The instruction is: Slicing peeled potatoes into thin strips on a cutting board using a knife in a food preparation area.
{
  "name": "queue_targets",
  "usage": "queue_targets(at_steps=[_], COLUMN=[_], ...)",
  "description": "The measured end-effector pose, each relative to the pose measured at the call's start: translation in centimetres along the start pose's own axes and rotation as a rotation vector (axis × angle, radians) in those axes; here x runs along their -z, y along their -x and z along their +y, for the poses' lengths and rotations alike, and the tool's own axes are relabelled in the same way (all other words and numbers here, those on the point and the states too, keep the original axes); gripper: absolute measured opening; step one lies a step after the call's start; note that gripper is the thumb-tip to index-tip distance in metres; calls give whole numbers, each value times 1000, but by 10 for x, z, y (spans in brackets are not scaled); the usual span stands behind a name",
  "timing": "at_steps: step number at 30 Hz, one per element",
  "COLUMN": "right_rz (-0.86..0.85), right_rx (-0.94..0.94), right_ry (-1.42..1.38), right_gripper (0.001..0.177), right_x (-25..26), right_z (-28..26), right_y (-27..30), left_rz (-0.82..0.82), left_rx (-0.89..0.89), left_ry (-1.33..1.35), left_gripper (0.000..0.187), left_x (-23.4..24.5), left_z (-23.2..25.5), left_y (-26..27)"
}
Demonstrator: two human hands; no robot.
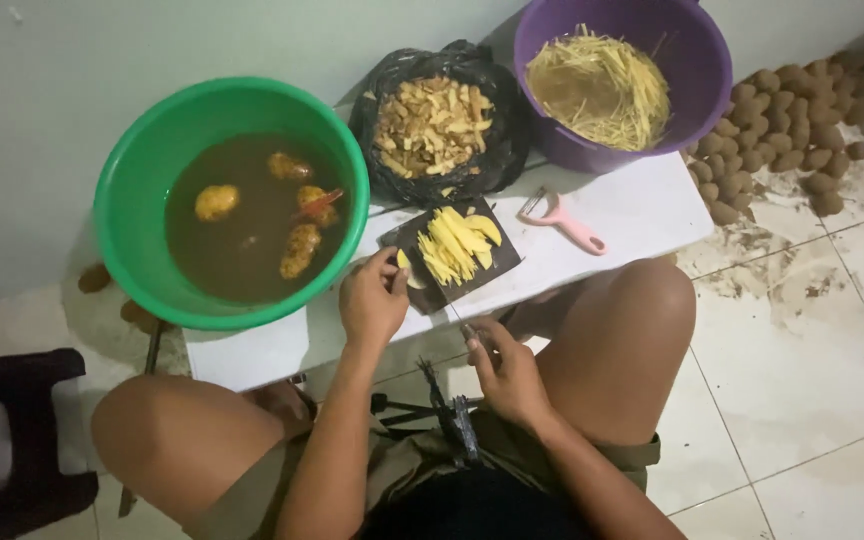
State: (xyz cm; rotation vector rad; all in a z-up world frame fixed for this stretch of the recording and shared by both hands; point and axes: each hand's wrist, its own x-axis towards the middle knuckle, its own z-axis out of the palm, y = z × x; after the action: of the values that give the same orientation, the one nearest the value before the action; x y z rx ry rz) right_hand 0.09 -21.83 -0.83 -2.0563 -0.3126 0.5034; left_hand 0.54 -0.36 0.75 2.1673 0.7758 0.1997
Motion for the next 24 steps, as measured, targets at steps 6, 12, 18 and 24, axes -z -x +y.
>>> queue_targets(at_steps=[6, 12, 18, 24], right_rz=[-13, -14, -41, -27], right_rx=[12, 5, -25, -33], right_ry=[-101, -93, -77, -100], right_gripper=[32, 34, 36, 41], right_x=[-1, -7, -5, -7], right_z=[5, 17, 4, -14], right_y=[2, 4, 7, 13], left_rz=[-41, -34, 19, 45], left_rx=[-100, -124, -166, -376], left_ry=[57, -173, -143, -345], left_gripper=[29, 26, 30, 18], left_x=[-1, -13, -1, -21], left_z=[-7, -29, -14, -41], left_y=[-5, -16, -4, -16])
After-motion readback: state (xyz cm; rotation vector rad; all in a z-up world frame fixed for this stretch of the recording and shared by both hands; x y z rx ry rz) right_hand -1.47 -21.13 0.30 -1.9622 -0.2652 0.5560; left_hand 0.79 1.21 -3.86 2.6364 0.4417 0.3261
